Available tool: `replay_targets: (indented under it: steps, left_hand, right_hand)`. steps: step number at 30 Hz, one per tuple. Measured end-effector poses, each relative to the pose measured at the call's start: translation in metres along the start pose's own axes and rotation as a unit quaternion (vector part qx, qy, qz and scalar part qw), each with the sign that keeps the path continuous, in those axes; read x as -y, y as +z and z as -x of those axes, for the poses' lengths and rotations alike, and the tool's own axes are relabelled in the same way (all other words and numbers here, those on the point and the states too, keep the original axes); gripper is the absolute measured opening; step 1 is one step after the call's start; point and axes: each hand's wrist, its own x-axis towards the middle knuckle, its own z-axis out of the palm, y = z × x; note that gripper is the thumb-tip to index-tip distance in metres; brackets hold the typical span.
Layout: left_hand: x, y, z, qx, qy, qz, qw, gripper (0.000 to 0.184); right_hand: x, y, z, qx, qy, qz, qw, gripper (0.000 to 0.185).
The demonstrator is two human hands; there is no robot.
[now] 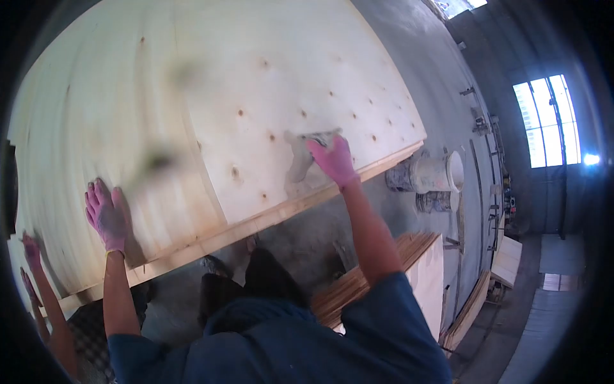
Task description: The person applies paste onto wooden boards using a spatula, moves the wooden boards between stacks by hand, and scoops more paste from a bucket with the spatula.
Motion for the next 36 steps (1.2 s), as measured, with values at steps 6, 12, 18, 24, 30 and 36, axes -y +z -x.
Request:
replay_targets:
  steps: [6,12,18,24,30,36]
  left_hand:
    - [0.003,0.014,0.002,-0.011,0.015,-0.014,1.000,0.062]
    - [0.003,0.010,-0.001,-0.013,0.020,-0.011,1.000,0.063]
    - [0.037,0.021,-0.073,-0.021,0.061,0.057,0.996,0.066]
    - [0.034,0.018,-0.124,-0.028,-0.063,0.025,0.997,0.065]
    - [0.024,0.006,-0.141,0.002,-0.084,0.062,0.994,0.066]
    - [0.032,-0.007,-0.160,0.027,-0.105,0.079,0.991,0.067]
  right_hand:
    - [0.033,-0.009,0.084,0.075,-0.148,0.058,0.984,0.025]
    - [0.072,0.035,0.135,0.004,-0.242,0.145,0.959,0.030]
    - [0.116,0.060,0.053,0.161,0.077,-0.345,0.922,0.033]
    - [0.163,0.142,-0.226,0.105,-0.080,-0.272,0.953,0.026]
    - [0.264,0.203,-0.395,0.209,0.162,-0.556,0.788,0.030]
    - [0.323,0.257,-0.514,0.105,-0.178,0.066,0.976,0.051]
